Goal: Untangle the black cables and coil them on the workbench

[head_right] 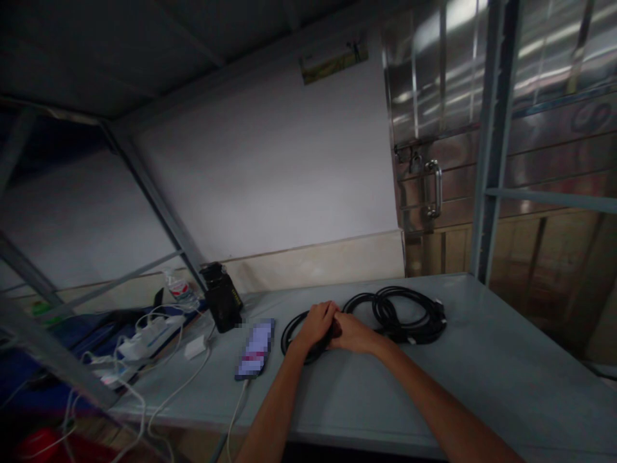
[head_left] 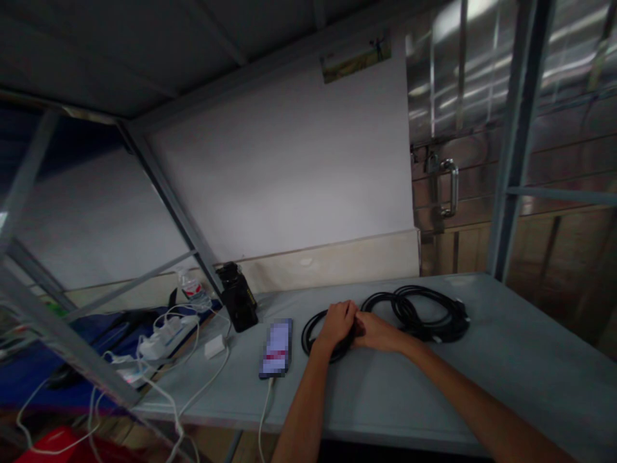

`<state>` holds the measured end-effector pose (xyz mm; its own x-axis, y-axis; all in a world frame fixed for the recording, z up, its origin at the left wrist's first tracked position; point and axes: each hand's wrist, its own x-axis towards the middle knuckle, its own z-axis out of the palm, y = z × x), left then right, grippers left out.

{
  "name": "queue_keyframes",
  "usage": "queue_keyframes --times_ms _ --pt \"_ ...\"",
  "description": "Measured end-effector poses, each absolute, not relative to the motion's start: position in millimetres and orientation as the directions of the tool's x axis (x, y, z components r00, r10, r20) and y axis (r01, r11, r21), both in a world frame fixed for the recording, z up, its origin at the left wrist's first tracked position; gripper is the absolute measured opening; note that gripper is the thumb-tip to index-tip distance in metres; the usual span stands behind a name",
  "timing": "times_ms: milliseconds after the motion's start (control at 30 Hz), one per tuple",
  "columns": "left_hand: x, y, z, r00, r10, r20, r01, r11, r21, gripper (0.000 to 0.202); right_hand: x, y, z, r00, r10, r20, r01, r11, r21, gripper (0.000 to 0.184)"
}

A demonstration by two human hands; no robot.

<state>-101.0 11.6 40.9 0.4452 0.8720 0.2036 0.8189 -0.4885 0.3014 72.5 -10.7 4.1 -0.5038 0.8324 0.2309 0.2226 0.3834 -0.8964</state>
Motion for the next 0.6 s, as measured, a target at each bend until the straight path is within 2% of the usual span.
queue_keyframes --times_ms 100,233,400,600 --pt "-101.0 12.1 40.8 0.449 0.868 0.210 0.803 -0.496 0.330 0.050 72.6 -11.8 6.2 -0.527 0.823 0.214 0.202 0.365 -0.909 0.048" --pt "-100.6 12.1 40.4 0.446 0.870 0.211 0.818 -0.491 0.298 0.051 73.0 -13.2 10.1 -0.549 0.805 0.226 0.176 0.375 -0.910 0.048" --pt "-100.6 12.3 40.5 0.465 0.863 0.197 0.824 -0.504 0.260 0.049 73.9 -13.1 10.6 -0.545 0.812 0.210 0.219 0.379 -0.899 0.044" --pt "-100.2 11.0 43.2 0.456 0.872 0.179 0.816 -0.490 0.308 0.048 73.2 -11.0 3.3 -0.544 0.813 0.205 0.189 0.357 -0.915 0.049"
